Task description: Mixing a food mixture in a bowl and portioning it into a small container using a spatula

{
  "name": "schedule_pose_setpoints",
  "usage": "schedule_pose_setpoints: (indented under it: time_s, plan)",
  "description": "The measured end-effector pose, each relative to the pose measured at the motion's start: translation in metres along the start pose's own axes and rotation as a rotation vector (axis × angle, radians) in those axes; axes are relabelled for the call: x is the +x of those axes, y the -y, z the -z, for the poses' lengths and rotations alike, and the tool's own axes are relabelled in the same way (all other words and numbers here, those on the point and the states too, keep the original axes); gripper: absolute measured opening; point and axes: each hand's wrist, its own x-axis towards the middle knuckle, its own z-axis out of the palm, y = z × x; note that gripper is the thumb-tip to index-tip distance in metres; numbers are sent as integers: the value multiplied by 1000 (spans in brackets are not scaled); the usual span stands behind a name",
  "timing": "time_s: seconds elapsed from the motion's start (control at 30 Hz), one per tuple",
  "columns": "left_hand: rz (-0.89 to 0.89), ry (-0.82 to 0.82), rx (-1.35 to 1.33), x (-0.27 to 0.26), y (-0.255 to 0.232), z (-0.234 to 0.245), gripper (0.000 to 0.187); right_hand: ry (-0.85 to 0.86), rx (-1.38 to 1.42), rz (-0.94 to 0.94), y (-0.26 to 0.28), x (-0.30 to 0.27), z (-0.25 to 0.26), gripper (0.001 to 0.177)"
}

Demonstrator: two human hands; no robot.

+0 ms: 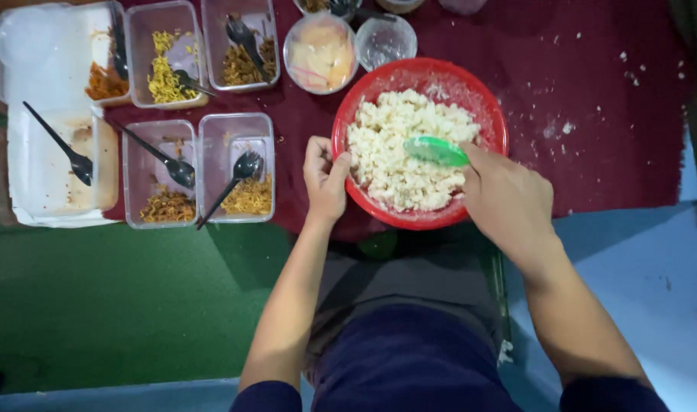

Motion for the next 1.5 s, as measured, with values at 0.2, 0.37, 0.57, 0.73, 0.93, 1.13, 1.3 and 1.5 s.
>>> schedule_pose_setpoints:
  time_s: [0.2, 0.37, 0.57, 0.73, 0.93, 1.13, 1.3, 1.5]
  plan:
    - [11, -21, -32, 1, -5, -3, 17, -189, 83, 276, -6, -11, 12, 50]
    - [23, -26, 56, 0, -39, -18, 18, -158, -27, 198, 1, -14, 11, 47]
    - [38, -28, 46, -1, -37, -17, 18, -216, -92, 201, 5, -18, 11, 44]
    - [21, -24, 30, 0, -38, -18, 19, -22, -4, 120, 8, -16, 7, 44]
    - [25, -22, 59, -1, -39, -17, 19, -64, -41, 76, 8, -19, 13, 40]
    - [9, -22, 39, 0, -39, -17, 19, -298, -38, 175, 11, -23, 16, 40]
    - [39, -29, 24, -1, -39, -18, 19, -30, -113, 146, 13, -19, 24, 45]
    - [36, -18, 22, -1, -43, -18, 19, 83, -51, 57, 21, -18, 18, 48]
